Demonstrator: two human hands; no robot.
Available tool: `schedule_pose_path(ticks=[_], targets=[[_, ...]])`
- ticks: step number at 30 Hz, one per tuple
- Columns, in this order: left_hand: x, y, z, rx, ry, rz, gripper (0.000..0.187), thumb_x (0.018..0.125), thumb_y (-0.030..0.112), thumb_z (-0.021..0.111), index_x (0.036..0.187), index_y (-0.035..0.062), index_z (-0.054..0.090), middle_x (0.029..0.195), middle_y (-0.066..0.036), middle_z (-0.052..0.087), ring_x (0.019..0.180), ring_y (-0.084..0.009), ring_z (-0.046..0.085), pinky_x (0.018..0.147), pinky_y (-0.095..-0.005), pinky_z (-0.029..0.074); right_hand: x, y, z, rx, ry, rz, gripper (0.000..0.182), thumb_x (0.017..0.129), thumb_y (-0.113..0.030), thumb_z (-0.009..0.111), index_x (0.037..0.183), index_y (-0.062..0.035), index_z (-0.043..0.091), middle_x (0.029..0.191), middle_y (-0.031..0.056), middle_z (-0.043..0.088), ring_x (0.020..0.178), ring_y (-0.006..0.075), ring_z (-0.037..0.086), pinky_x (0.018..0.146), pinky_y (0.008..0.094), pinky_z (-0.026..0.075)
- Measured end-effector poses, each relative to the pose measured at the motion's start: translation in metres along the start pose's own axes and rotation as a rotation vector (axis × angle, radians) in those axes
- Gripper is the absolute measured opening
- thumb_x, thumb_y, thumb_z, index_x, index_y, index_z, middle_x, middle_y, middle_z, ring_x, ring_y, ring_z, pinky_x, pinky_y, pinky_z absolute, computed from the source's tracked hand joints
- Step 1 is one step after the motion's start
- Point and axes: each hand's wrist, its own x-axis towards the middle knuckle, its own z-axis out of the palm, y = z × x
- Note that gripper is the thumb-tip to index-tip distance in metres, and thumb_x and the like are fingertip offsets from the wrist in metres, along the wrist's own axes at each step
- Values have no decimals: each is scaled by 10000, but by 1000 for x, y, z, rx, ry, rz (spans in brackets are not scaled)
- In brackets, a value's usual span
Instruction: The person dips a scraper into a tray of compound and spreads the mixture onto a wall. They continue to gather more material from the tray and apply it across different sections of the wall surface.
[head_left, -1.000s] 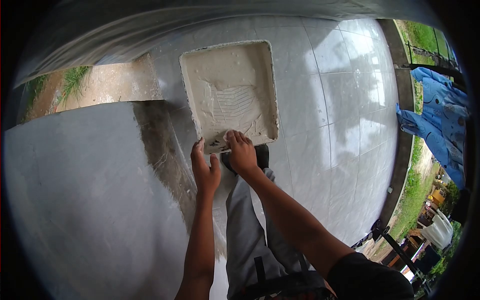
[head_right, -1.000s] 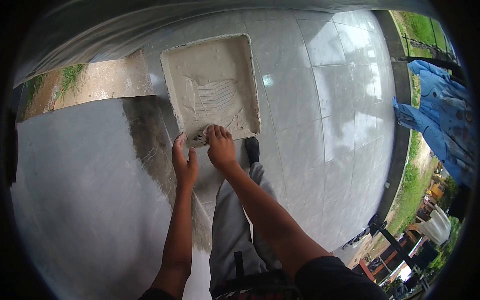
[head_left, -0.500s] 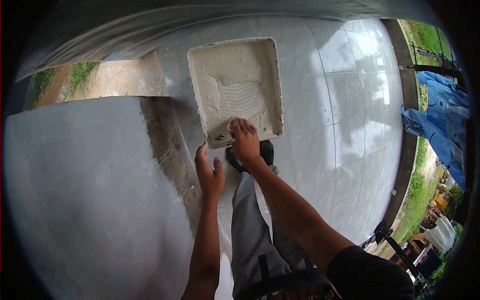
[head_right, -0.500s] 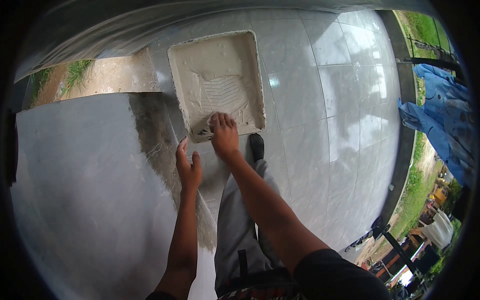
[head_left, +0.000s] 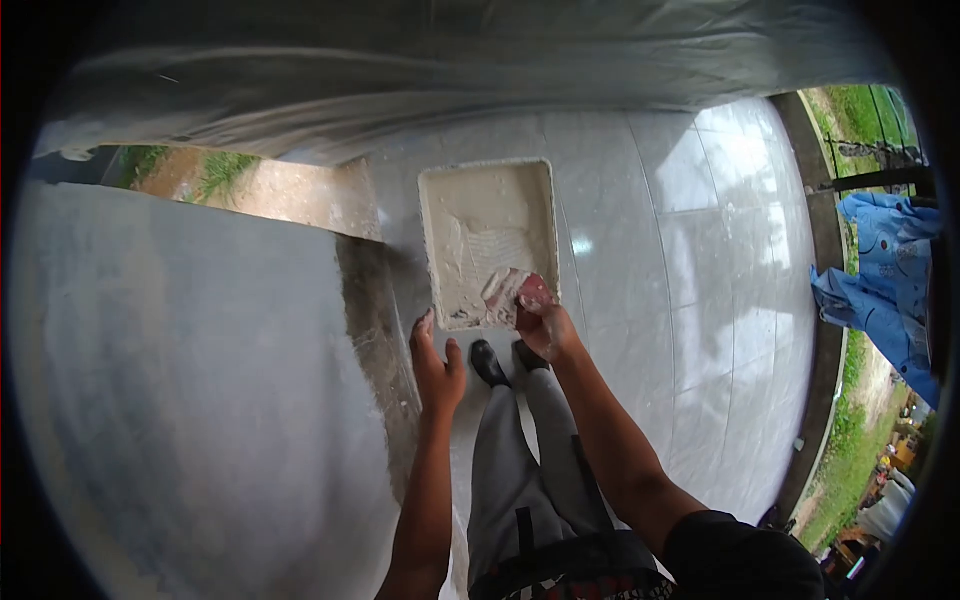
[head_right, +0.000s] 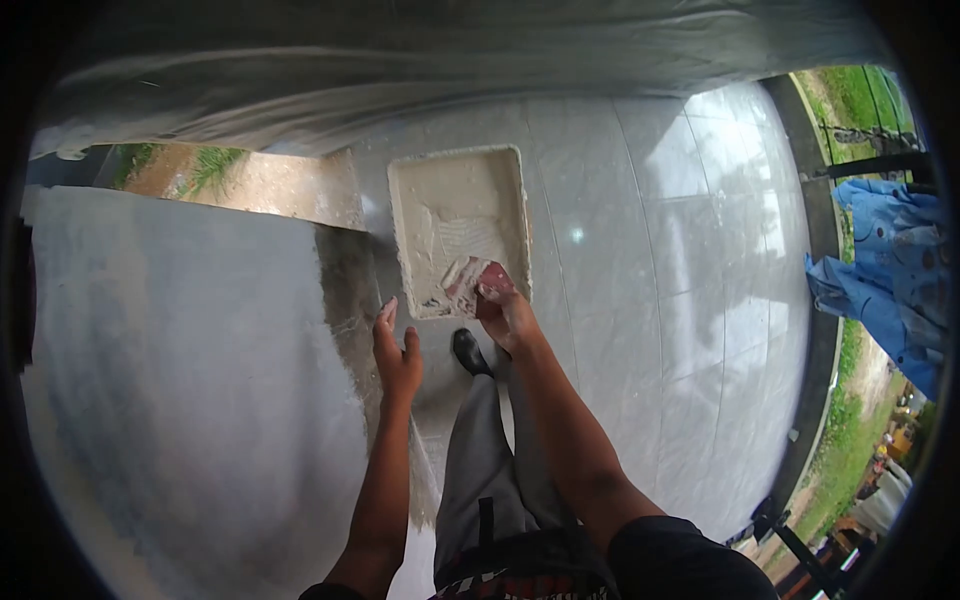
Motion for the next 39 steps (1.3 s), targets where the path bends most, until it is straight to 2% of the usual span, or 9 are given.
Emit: schedule_pose_path(ticks=[6, 8, 11, 14, 15, 17, 27, 34, 39], targets=[[3, 58, -10, -35, 87, 85, 560, 1020, 260, 539, 1457, -71, 425, 1438, -301, 480, 1361, -462, 473, 1160, -505, 367, -27, -22, 25, 277, -26, -18, 387, 922, 68, 566, 1305, 18, 584, 1219, 89, 689, 1111, 228, 672, 1100, 383, 499], [7, 81, -18, -36, 119, 142, 635, 1059, 392, 558, 1459, -80, 414, 1480, -282, 500, 1399, -390, 491, 1187, -456, 350, -40, -33, 55, 267, -148, -36, 414, 932, 55, 577, 1345, 25, 561, 1267, 109, 676, 1183, 250, 651, 1137, 395, 467], [16, 123, -37, 3, 202, 225, 562, 1050, 298, 558, 1453, -73, 436, 1466, -268, 511, 1382, -393, 487, 1177, -461, 350, -48, -41, 82, 219, -256, -59, 451, 950, 3, 595, 1397, 4, 535, 1329, 125, 654, 1277, 278, 606, 1164, 444, 427], [24, 151, -61, 43, 253, 299, 562, 1036, 277, 539, 1475, -58, 432, 1478, -269, 486, 1394, -431, 448, 1194, -489, 317, -83, -60, 142, 102, -557, -146, 554, 841, -82, 730, 1360, -25, 546, 1273, 123, 641, 1229, 298, 616, 1118, 435, 472], [27, 167, -72, 47, 291, 351, 572, 1032, 285, 546, 1477, -54, 428, 1484, -271, 479, 1407, -440, 433, 1205, -500, 302, -98, -63, 165, 112, -462, -179, 567, 836, -72, 727, 1368, -20, 539, 1262, 126, 641, 1213, 300, 622, 1110, 443, 479], [27, 190, -94, 83, 333, 398, 608, 950, 169, 582, 1489, -42, 398, 1530, -272, 455, 1428, -521, 363, 1200, -551, 304, -97, -65, 178, 135, -598, -215, 559, 818, -42, 727, 1350, -10, 556, 1249, 144, 655, 1136, 309, 663, 1007, 431, 557], [-33, 320, -158, 238, 580, 524, 601, 946, 90, 568, 1512, -13, 393, 1593, -202, 425, 1515, -433, 303, 1224, -500, 294, -132, -91, 210, 195, -684, -79, 448, 833, 1, 589, 1279, -20, 625, 1217, 106, 704, 1172, 281, 668, 1042, 423, 532], [-118, 452, -180, 357, 864, 667, 596, 944, 73, 590, 1502, -22, 405, 1583, -215, 444, 1502, -454, 324, 1218, -505, 288, -265, -126, 278, 175, -878, 115, 535, 803, 63, 581, 1333, -8, 595, 1276, 123, 683, 1207, 304, 654, 1053, 446, 535], [-284, 529, -235, 290, 1110, 725, 614, 916, 55, 582, 1492, -60, 404, 1583, -222, 442, 1500, -447, 319, 1222, -508, 270, -456, -126, 293, 25, -1067, 189, 513, 788, 94, 587, 1293, 3, 601, 1230, 121, 680, 1163, 279, 666, 1062, 441, 535]])
